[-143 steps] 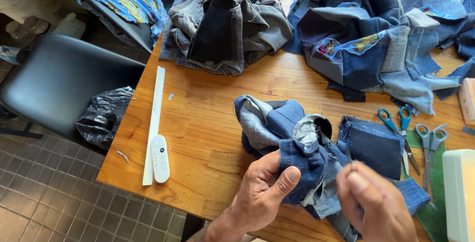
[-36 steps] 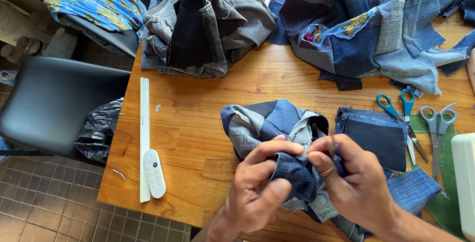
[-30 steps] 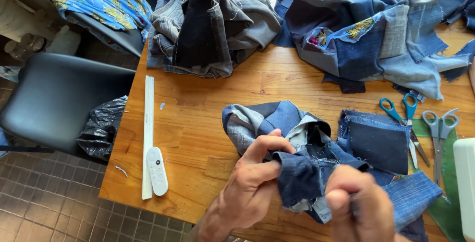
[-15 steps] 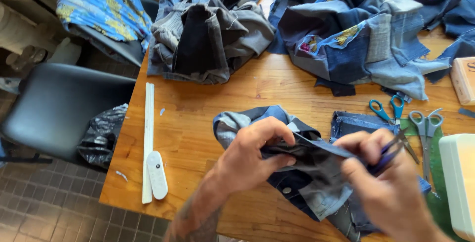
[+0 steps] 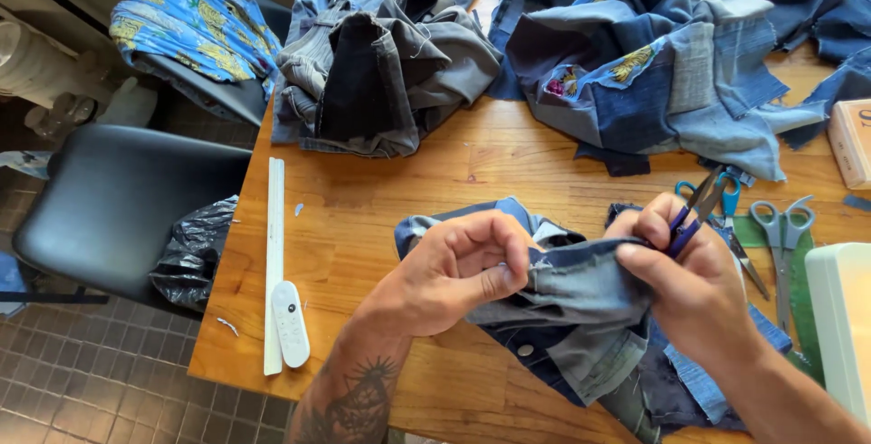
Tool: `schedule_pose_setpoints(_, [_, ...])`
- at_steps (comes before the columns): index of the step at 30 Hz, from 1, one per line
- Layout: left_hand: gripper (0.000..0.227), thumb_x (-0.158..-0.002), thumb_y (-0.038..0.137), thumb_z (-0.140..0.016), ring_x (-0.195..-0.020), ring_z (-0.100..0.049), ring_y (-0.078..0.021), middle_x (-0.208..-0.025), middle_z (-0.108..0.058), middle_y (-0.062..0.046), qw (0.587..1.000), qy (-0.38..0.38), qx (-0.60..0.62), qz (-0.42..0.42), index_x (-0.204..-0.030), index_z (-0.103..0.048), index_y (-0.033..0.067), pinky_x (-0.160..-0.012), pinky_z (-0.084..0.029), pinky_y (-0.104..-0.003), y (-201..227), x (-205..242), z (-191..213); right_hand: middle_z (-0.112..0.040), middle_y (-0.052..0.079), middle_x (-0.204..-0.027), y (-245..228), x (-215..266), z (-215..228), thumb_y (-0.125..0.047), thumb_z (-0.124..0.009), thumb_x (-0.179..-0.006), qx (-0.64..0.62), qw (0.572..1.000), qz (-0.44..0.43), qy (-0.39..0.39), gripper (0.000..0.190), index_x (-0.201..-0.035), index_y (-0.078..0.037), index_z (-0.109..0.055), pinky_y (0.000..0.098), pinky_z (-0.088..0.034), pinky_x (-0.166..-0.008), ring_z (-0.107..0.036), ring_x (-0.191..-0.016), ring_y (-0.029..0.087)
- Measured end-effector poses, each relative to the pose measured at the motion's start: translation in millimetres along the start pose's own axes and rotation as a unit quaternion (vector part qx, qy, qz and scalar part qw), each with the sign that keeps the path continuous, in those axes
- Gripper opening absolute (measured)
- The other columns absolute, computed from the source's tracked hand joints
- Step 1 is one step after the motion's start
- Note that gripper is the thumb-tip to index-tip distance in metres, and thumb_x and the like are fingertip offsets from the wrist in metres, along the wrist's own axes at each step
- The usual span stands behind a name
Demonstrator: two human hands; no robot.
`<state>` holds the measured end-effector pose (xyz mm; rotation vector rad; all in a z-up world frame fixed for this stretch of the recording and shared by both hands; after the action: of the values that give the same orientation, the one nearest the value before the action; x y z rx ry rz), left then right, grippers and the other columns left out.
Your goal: The person uses small scissors to cut threads and fabric from a piece of denim clothing on a wooden table. The person repeatedly turns the fabric over and trims loose threads and small fabric pieces.
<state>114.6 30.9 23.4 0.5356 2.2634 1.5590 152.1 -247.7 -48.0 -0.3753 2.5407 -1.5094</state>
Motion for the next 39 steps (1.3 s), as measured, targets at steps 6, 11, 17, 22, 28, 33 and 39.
schedule_pose_setpoints(6, [0.024, -0.112, 0.009, -0.076, -0.096, -0.051, -0.0058, -0.112, -0.057, 0.003, 0.999, 0.007, 0.042, 0.003, -0.118, -0.053, 0.0161, -0.083, -0.045, -0.022, -12.5, -5.0, -4.6, -0.076, 0.015, -0.116, -17.4, -1.0, -21.1, 0.004, -0.067, -0.111, 0.310, 0.939, 0.123, 0.083, 0.041, -0.105, -0.015, -0.031, 0.0304, -0.049, -0.094, -0.068, -0.102, 0.020])
schedule_pose_setpoints(11, [0.034, -0.108, 0.011, -0.082, -0.095, -0.062, -0.0049, -0.107, -0.067, 0.000, 0.996, 0.029, 0.026, 0.084, -0.135, -0.061, 0.0091, -0.085, -0.052, -0.021, -25.3, 1.1, -1.1, -0.074, 0.020, -0.109, -28.2, 8.2, -32.0, 0.006, -0.061, -0.115, 0.251, 0.950, 0.176, 0.065, 0.041, -0.107, -0.017, -0.028, 0.0293, -0.053, -0.087, -0.067, -0.093, 0.023])
schedule_pose_setpoints(17, [0.056, -0.098, 0.013, -0.092, -0.091, -0.069, -0.0056, -0.104, -0.071, 0.000, 0.993, 0.057, 0.028, 0.104, -0.147, -0.067, 0.0071, -0.084, -0.060, -0.023, -20.4, 2.3, -6.4, -0.077, 0.017, -0.111, -21.2, 9.6, -26.5, 0.002, -0.063, -0.116, 0.273, 0.947, 0.151, 0.075, 0.040, -0.106, -0.017, -0.029, 0.0280, -0.048, -0.084, -0.066, -0.092, 0.020])
schedule_pose_setpoints(22, [0.061, -0.100, 0.019, -0.093, -0.105, -0.077, -0.0097, -0.120, -0.082, -0.006, 0.992, 0.069, 0.073, 0.074, -0.153, -0.066, 0.0062, -0.093, -0.064, -0.025, -23.0, 7.7, -9.5, -0.079, 0.017, -0.109, -13.7, 14.5, -18.0, -0.003, -0.062, -0.116, 0.298, 0.946, 0.112, 0.056, 0.038, -0.103, -0.018, -0.030, 0.0310, -0.049, -0.085, -0.070, -0.095, 0.022])
schedule_pose_setpoints(28, [0.015, -0.116, 0.009, -0.076, -0.083, -0.052, -0.0058, -0.095, -0.062, 0.003, 0.997, 0.081, 0.019, -0.001, -0.126, -0.067, 0.0176, -0.073, -0.041, -0.023, -30.2, 12.5, -15.4, -0.079, 0.022, -0.129, -34.2, 22.7, -42.6, -0.002, -0.067, -0.112, 0.459, 0.859, 0.221, 0.040, 0.035, -0.102, -0.011, -0.034, 0.0420, -0.058, -0.104, -0.079, -0.123, 0.033])
schedule_pose_setpoints(33, [0.016, -0.116, 0.010, -0.067, -0.088, -0.062, -0.0046, -0.104, -0.075, 0.002, 0.985, 0.145, -0.056, 0.069, -0.125, -0.080, 0.0065, -0.078, -0.048, -0.022, -41.2, 12.2, -12.4, -0.087, 0.003, -0.115, -41.4, 33.2, -64.4, -0.022, -0.080, -0.102, 0.506, 0.777, 0.373, -0.033, 0.047, -0.097, -0.018, -0.033, 0.0413, -0.040, -0.117, -0.081, -0.114, 0.028])
schedule_pose_setpoints(39, [0.031, -0.104, 0.017, -0.087, -0.092, -0.069, -0.0014, -0.107, -0.081, 0.002, 0.979, 0.138, -0.054, 0.143, -0.132, -0.083, 0.0048, -0.083, -0.059, -0.018, -41.4, 9.7, -12.7, -0.084, 0.006, -0.103, -15.2, 28.4, -45.2, -0.007, -0.071, -0.109, 0.287, 0.943, 0.169, -0.023, 0.032, -0.095, -0.014, -0.043, 0.0421, -0.064, -0.109, -0.079, -0.114, 0.029])
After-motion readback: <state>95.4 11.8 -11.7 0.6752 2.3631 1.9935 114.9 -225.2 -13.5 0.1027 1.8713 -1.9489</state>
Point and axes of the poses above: each hand's wrist, its own x-axis away from the middle knuckle, its own z-axis out of the back of the hand, y = z × x, the point moved 2 cm from there along -x, towards the middle knuckle
